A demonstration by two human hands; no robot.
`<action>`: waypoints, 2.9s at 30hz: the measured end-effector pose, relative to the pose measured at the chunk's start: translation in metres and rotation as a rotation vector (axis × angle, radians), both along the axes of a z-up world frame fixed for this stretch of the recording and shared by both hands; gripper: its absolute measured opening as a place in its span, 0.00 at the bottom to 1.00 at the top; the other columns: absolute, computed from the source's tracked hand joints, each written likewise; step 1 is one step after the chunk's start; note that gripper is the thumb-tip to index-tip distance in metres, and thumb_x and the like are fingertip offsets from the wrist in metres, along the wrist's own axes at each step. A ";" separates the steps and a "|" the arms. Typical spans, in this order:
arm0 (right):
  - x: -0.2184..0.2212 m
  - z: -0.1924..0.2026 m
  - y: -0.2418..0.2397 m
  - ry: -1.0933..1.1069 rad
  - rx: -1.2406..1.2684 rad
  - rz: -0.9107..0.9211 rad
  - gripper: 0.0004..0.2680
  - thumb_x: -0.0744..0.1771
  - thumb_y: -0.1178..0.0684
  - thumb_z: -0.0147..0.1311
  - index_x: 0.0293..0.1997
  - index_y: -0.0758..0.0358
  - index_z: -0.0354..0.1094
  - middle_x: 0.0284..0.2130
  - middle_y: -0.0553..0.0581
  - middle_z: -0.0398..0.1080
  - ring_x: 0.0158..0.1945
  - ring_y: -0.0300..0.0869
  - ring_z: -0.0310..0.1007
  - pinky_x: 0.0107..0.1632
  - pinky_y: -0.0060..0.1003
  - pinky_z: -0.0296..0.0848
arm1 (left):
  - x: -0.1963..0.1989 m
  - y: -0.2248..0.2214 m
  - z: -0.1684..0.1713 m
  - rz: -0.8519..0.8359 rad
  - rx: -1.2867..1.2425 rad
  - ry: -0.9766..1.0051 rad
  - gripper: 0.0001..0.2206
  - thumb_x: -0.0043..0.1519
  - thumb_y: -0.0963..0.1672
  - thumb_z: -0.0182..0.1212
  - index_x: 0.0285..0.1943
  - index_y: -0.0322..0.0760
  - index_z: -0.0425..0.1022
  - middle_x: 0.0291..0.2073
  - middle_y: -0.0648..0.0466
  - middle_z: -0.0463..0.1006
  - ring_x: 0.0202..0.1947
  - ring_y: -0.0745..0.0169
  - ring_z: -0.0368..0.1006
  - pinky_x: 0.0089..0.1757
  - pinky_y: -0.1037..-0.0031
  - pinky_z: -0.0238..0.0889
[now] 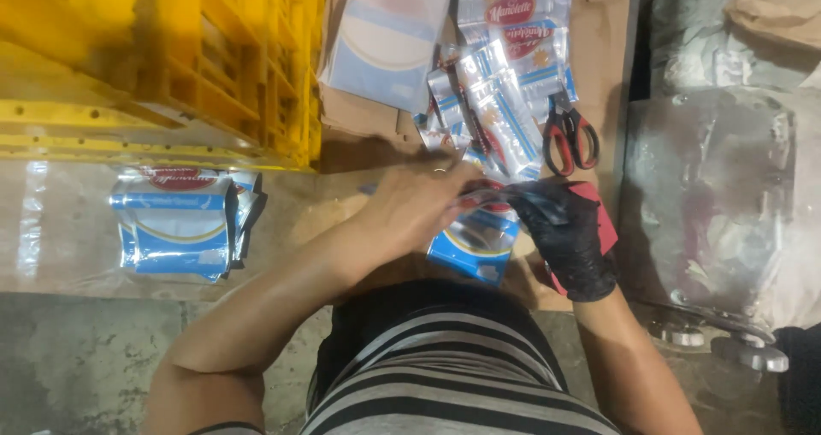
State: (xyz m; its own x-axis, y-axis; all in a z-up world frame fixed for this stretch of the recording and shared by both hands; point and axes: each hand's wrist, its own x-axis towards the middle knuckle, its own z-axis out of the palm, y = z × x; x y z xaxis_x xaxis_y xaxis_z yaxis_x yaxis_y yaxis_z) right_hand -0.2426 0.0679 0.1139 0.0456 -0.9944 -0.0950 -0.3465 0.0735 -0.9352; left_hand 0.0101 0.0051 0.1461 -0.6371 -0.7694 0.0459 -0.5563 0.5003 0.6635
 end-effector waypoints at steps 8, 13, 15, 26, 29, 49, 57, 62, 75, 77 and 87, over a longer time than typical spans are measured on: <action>-0.043 -0.123 0.030 0.578 -0.515 0.183 0.09 0.67 0.63 0.55 0.51 0.62 0.76 0.46 0.62 0.78 0.52 0.54 0.78 0.57 0.46 0.73 | 0.050 0.003 -0.107 0.160 0.381 0.253 0.09 0.59 0.44 0.69 0.47 0.42 0.79 0.41 0.51 0.84 0.41 0.56 0.79 0.42 0.66 0.71; -0.015 -0.105 0.027 0.025 0.051 -0.289 0.11 0.64 0.58 0.66 0.48 0.68 0.73 0.40 0.61 0.77 0.43 0.47 0.77 0.49 0.41 0.75 | 0.034 0.012 -0.162 0.342 0.752 0.684 0.09 0.59 0.38 0.70 0.47 0.36 0.77 0.37 0.59 0.81 0.38 0.73 0.75 0.41 0.80 0.68; -0.019 -0.085 0.019 -0.117 0.216 -0.335 0.10 0.64 0.58 0.63 0.49 0.67 0.73 0.41 0.53 0.78 0.42 0.39 0.78 0.46 0.37 0.76 | 0.034 0.009 -0.152 0.465 0.711 0.799 0.06 0.60 0.39 0.68 0.41 0.37 0.74 0.32 0.59 0.79 0.34 0.74 0.72 0.36 0.78 0.67; -0.046 -0.010 0.030 -0.001 0.356 -0.100 0.13 0.64 0.59 0.64 0.53 0.69 0.73 0.38 0.55 0.75 0.41 0.39 0.72 0.43 0.38 0.72 | 0.048 0.018 -0.057 0.116 0.997 0.934 0.27 0.58 0.38 0.66 0.68 0.42 0.63 0.57 0.57 0.75 0.56 0.71 0.72 0.56 0.73 0.67; -0.043 -0.012 0.030 -0.073 0.400 -0.123 0.16 0.62 0.59 0.65 0.55 0.68 0.71 0.42 0.55 0.76 0.45 0.40 0.74 0.47 0.39 0.74 | 0.047 0.021 -0.048 -0.018 0.991 1.061 0.30 0.59 0.37 0.64 0.72 0.40 0.61 0.66 0.56 0.69 0.64 0.68 0.68 0.64 0.70 0.61; -0.033 0.000 0.034 -0.198 0.423 -0.199 0.17 0.63 0.59 0.62 0.58 0.69 0.68 0.46 0.57 0.77 0.49 0.41 0.76 0.51 0.39 0.75 | 0.037 0.039 -0.065 0.207 1.269 0.756 0.17 0.62 0.41 0.66 0.60 0.35 0.75 0.48 0.52 0.83 0.49 0.65 0.79 0.51 0.74 0.73; -0.030 0.010 0.031 -0.217 0.423 -0.155 0.17 0.63 0.58 0.62 0.57 0.64 0.69 0.46 0.51 0.75 0.48 0.36 0.74 0.49 0.36 0.73 | 0.032 0.040 -0.089 0.234 1.215 0.725 0.11 0.64 0.44 0.64 0.52 0.34 0.79 0.38 0.56 0.84 0.36 0.72 0.79 0.39 0.76 0.75; -0.031 0.008 0.027 -0.181 0.433 -0.123 0.16 0.63 0.57 0.62 0.57 0.66 0.70 0.45 0.53 0.76 0.47 0.37 0.74 0.49 0.37 0.72 | 0.029 0.039 -0.080 0.247 1.210 0.696 0.11 0.64 0.45 0.63 0.51 0.35 0.79 0.38 0.58 0.83 0.36 0.74 0.78 0.38 0.77 0.74; -0.033 -0.003 -0.009 -0.190 0.450 -0.081 0.12 0.66 0.54 0.58 0.54 0.65 0.73 0.47 0.53 0.78 0.51 0.37 0.75 0.56 0.35 0.71 | 0.043 0.035 -0.104 0.411 1.048 0.572 0.10 0.67 0.46 0.61 0.48 0.35 0.82 0.36 0.57 0.84 0.35 0.75 0.77 0.39 0.78 0.72; -0.056 -0.022 -0.029 -0.284 0.397 -0.195 0.10 0.67 0.54 0.59 0.51 0.65 0.71 0.43 0.55 0.75 0.46 0.39 0.73 0.49 0.38 0.70 | 0.048 0.025 -0.100 0.509 1.031 0.569 0.10 0.66 0.45 0.61 0.47 0.34 0.81 0.36 0.55 0.83 0.34 0.73 0.77 0.37 0.75 0.72; -0.103 -0.088 -0.115 0.858 0.045 -0.158 0.18 0.65 0.39 0.65 0.38 0.71 0.70 0.30 0.68 0.72 0.37 0.60 0.74 0.39 0.52 0.71 | 0.054 -0.006 -0.104 0.877 0.818 0.823 0.12 0.65 0.44 0.62 0.53 0.32 0.81 0.44 0.55 0.83 0.43 0.71 0.76 0.45 0.76 0.69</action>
